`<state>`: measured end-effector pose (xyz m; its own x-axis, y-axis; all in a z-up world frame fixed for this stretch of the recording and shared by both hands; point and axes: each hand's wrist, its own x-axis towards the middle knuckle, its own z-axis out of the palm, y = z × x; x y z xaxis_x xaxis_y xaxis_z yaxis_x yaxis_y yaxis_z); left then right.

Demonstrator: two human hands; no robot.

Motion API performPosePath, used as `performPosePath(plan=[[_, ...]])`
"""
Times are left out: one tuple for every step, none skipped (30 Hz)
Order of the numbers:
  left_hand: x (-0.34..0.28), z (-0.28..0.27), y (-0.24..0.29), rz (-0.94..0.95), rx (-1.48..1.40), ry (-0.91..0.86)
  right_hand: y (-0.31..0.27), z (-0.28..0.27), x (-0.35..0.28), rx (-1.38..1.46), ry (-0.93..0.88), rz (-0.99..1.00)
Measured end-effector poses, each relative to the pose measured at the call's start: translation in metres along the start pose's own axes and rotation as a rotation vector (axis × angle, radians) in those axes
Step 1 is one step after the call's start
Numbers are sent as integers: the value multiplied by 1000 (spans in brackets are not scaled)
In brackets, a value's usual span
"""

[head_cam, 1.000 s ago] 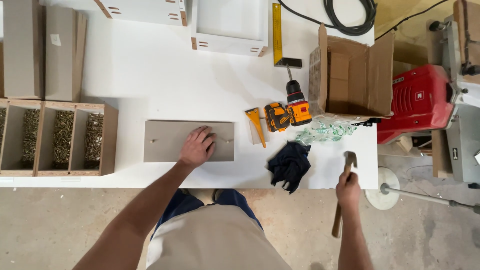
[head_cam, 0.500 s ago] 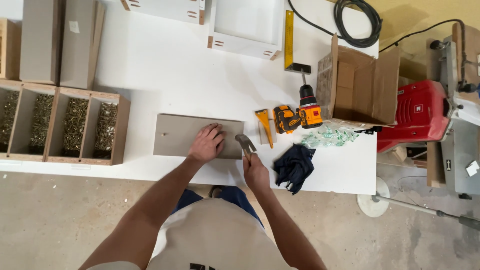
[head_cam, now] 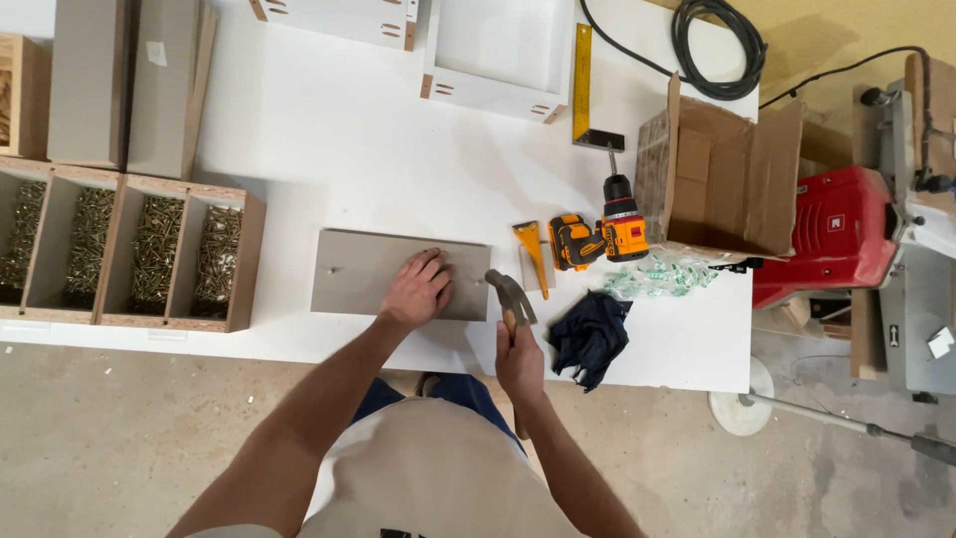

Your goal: Assemble a wooden drawer by aligning panels and installing metal slides using a drill and hammer.

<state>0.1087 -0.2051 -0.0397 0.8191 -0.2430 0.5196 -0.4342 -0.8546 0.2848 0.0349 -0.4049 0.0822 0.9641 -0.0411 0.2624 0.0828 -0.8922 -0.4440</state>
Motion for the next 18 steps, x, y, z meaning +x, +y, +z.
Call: performPosePath(plan=[[2, 0, 0, -1, 1, 2, 21, 18, -4, 0, 1, -2], [3, 1, -1, -4, 7, 9, 43, 37, -9, 6, -56, -15], [0, 1, 2, -6, 9, 9, 64, 54, -19, 10, -116, -21], [-4, 1, 4, -5, 6, 4, 62, 53, -20, 9, -119, -16], [-2, 3, 3, -5, 6, 11, 60, 55, -13, 10, -82, -28], [0, 4, 1, -5, 7, 18, 57, 57, -6, 12, -44, -40], [-1, 3, 0, -5, 7, 14, 54, 53, -8, 13, -47, -37], [-2, 1, -1, -2, 18, 13, 52, 50, -11, -36, -22, -32], [2, 3, -3, 6, 28, 21, 51, 47, -9, -87, 11, -29], [3, 4, -3, 9, 28, 25, 56, 50, -10, -88, 16, -30], [1, 4, -2, 8, 24, 27, 60, 52, -13, -69, -45, -44], [-1, 4, -1, 7, 21, 29, 64, 55, -16, -50, -107, -59], [-3, 5, -1, 6, 22, 31, 61, 52, -14, -50, -106, -61], [-5, 6, -1, 5, 22, 11, 58, 50, -13, -39, -93, -46], [-8, 5, -2, -2, 27, -9, 54, 47, -10, -25, -83, -37], [-5, 6, -4, -8, 34, -7, 39, 34, 0, -21, -85, -45], [-4, 8, -4, -10, 27, -20, 24, 19, 5, 19, -90, -23], [-5, 9, -3, -13, 20, -34, 9, 5, 10, 59, -95, 0]])
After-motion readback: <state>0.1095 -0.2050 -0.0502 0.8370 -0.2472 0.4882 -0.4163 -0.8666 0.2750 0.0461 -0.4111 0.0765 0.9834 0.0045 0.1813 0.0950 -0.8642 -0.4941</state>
